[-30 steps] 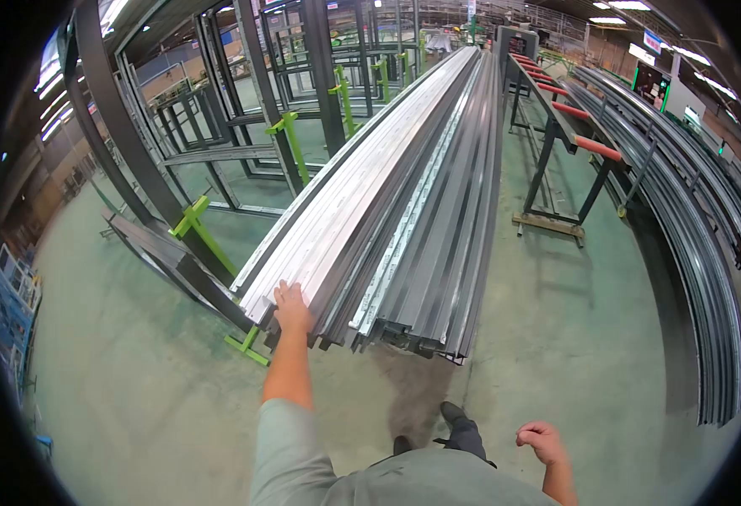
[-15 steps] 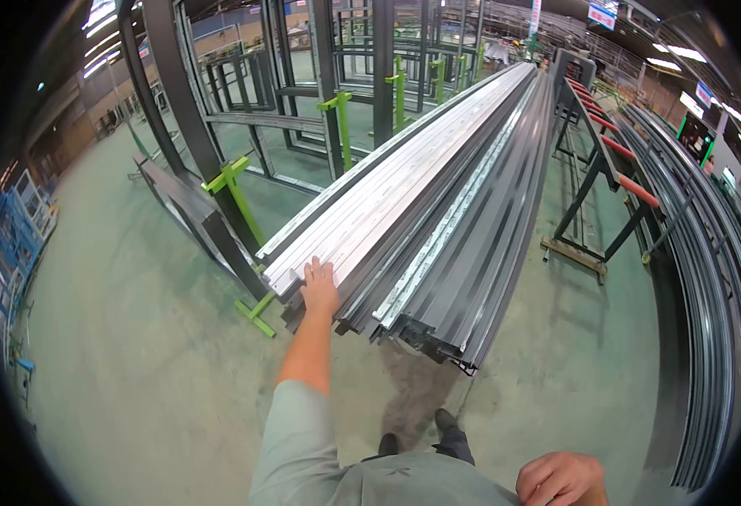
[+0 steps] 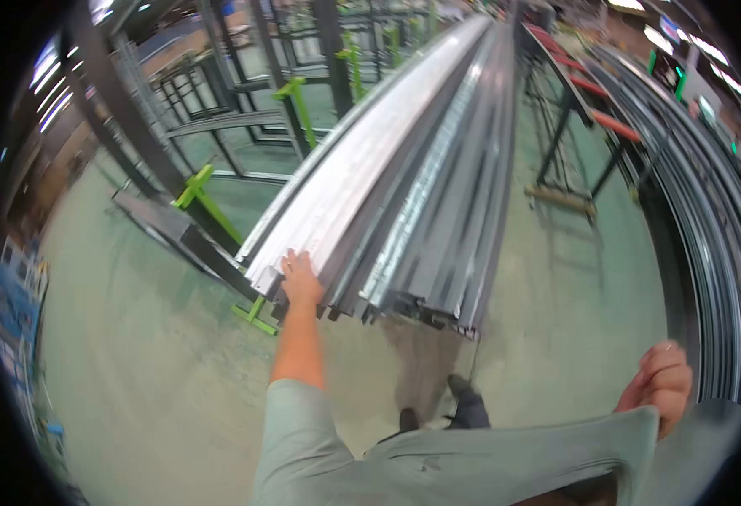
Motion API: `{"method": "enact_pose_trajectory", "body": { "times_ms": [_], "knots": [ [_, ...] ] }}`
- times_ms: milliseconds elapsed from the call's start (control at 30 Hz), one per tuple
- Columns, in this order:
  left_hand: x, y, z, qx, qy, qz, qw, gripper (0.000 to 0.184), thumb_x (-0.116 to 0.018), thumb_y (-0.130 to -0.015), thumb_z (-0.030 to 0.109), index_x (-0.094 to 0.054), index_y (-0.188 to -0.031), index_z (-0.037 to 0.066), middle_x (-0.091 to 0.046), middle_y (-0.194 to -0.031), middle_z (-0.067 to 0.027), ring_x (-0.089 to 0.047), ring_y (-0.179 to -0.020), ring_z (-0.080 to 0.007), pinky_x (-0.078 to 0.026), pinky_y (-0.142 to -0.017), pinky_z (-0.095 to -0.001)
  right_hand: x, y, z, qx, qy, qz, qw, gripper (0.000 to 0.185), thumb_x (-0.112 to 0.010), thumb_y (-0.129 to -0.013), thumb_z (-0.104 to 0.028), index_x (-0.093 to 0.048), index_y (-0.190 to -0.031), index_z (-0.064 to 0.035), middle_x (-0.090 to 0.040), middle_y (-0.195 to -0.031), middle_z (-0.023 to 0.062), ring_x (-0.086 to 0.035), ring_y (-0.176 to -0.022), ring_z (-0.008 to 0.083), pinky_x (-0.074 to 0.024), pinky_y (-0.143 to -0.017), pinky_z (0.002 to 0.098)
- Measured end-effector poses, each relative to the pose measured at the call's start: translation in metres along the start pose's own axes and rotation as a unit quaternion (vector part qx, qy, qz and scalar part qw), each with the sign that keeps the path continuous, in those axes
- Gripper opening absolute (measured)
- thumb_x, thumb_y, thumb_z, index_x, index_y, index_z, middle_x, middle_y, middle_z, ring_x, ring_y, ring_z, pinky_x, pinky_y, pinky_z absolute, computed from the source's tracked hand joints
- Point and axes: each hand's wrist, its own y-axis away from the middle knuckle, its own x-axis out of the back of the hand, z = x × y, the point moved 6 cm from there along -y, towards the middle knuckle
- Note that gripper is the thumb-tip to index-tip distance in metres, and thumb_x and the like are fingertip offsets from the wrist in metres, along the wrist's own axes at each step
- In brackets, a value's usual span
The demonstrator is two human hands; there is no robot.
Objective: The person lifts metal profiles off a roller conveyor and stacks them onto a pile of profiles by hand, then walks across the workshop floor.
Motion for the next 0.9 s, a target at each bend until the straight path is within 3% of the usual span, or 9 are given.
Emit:
{"method": "enact_pose_trajectory", "body": {
  "times_ms": [100, 233, 433, 567, 600, 700, 767, 800, 900],
  "knots": [
    [-0.015, -0.005, 0.002, -0.023, -0.040, 0.028, 0.999, 0.079, -0.064, -0.071, 0.005, -0.031, -0.141, 0.018, -0.015, -0.152, -0.0133, -0.017, -0.140, -0.0359, -0.041, -0.097, -0.0558, -0.016, -0.002, -0.002, 0.001, 0.043, 0.082, 0.996, 0.024, -0.052, -0.085, -0.017, -0.033, -0.071, -0.0121, -0.034, -0.071, 0.0033, -0.036, -0.058, 0.0174, -0.0296, -0.053, 0.0313],
    [-0.035, -0.013, -0.002, -0.048, -0.074, 0.040, 0.995, 0.076, -0.059, -0.071, 0.004, -0.032, -0.141, 0.020, -0.015, -0.152, -0.0129, -0.017, -0.139, -0.0373, -0.039, -0.101, -0.0535, -0.035, 0.010, 0.014, -0.089, -0.149, 0.074, 0.982, 0.022, -0.051, -0.085, -0.011, -0.035, -0.069, -0.0099, -0.037, -0.071, 0.0044, -0.040, -0.060, 0.0179, -0.0311, -0.052, 0.0315],
    [-0.045, -0.011, 0.007, -0.047, -0.099, 0.025, 0.994, 0.080, -0.064, -0.068, 0.010, -0.032, -0.141, 0.018, -0.018, -0.150, -0.0195, -0.016, -0.139, -0.0396, -0.032, -0.107, -0.0502, -0.032, 0.059, 0.032, -0.252, -0.356, 0.059, 0.898, 0.023, -0.053, -0.084, -0.008, -0.042, -0.064, -0.0098, -0.048, -0.073, 0.0051, -0.050, -0.059, 0.0172, -0.0353, -0.048, 0.0306],
    [-0.061, -0.027, -0.004, -0.128, -0.150, 0.086, 0.977, 0.089, -0.072, -0.064, 0.013, -0.029, -0.142, 0.017, -0.017, -0.149, -0.0214, -0.014, -0.139, -0.0392, -0.025, -0.111, -0.0494, -0.042, 0.074, 0.039, -0.405, -0.390, 0.013, 0.827, 0.025, -0.055, -0.084, -0.006, -0.047, -0.061, -0.0097, -0.055, -0.074, 0.0056, -0.057, -0.058, 0.0167, -0.0382, -0.046, 0.0301],
    [-0.057, -0.027, -0.005, -0.086, -0.126, 0.047, 0.987, 0.093, -0.075, -0.062, 0.014, -0.028, -0.142, 0.016, -0.016, -0.150, -0.0224, -0.014, -0.139, -0.0395, -0.021, -0.113, -0.0483, -0.044, 0.075, 0.045, -0.414, -0.391, -0.013, 0.822, 0.025, -0.055, -0.084, -0.006, -0.049, -0.060, -0.0097, -0.057, -0.074, 0.0057, -0.059, -0.058, 0.0166, -0.0389, -0.045, 0.0299],
    [-0.047, -0.018, 0.005, -0.060, -0.112, 0.028, 0.991, 0.093, -0.076, -0.061, 0.015, -0.029, -0.142, 0.016, -0.016, -0.150, -0.0218, -0.015, -0.138, -0.0392, -0.023, -0.113, -0.0452, -0.065, 0.049, 0.050, -0.231, -0.309, -0.165, 0.908, 0.028, -0.053, -0.084, -0.002, -0.049, -0.058, -0.0097, -0.057, -0.072, 0.0053, -0.056, -0.051, 0.0183, -0.0404, -0.045, 0.0320],
    [-0.047, -0.026, 0.000, -0.070, -0.128, 0.033, 0.989, 0.094, -0.077, -0.061, 0.016, -0.028, -0.142, 0.015, -0.015, -0.150, -0.0228, -0.016, -0.138, -0.0401, -0.022, -0.113, -0.0458, -0.062, 0.039, 0.028, -0.045, 0.072, -0.299, 0.950, 0.027, -0.051, -0.085, -0.004, -0.048, -0.059, -0.0087, -0.055, -0.072, 0.0046, -0.055, -0.052, 0.0197, -0.0408, -0.046, 0.0325],
    [-0.045, -0.035, -0.005, -0.083, -0.136, 0.032, 0.987, 0.096, -0.078, -0.061, 0.017, -0.028, -0.142, 0.015, -0.014, -0.150, -0.0231, -0.016, -0.138, -0.0408, -0.022, -0.113, -0.0466, -0.062, 0.039, 0.017, 0.052, 0.261, -0.350, 0.898, 0.027, -0.051, -0.086, -0.005, -0.047, -0.059, -0.0082, -0.055, -0.072, 0.0043, -0.055, -0.053, 0.0204, -0.0410, -0.047, 0.0328],
    [-0.059, -0.031, -0.002, -0.088, -0.165, 0.039, 0.982, 0.103, -0.082, -0.061, 0.025, -0.023, -0.145, 0.015, -0.017, -0.149, -0.0257, -0.019, -0.136, -0.0455, -0.019, -0.113, -0.0508, -0.056, 0.035, 0.023, -0.003, 0.181, -0.289, 0.940, 0.026, -0.050, -0.087, -0.006, -0.048, -0.060, -0.0078, -0.054, -0.072, 0.0051, -0.054, -0.053, 0.0216, -0.0408, -0.047, 0.0336]
  ]
}}
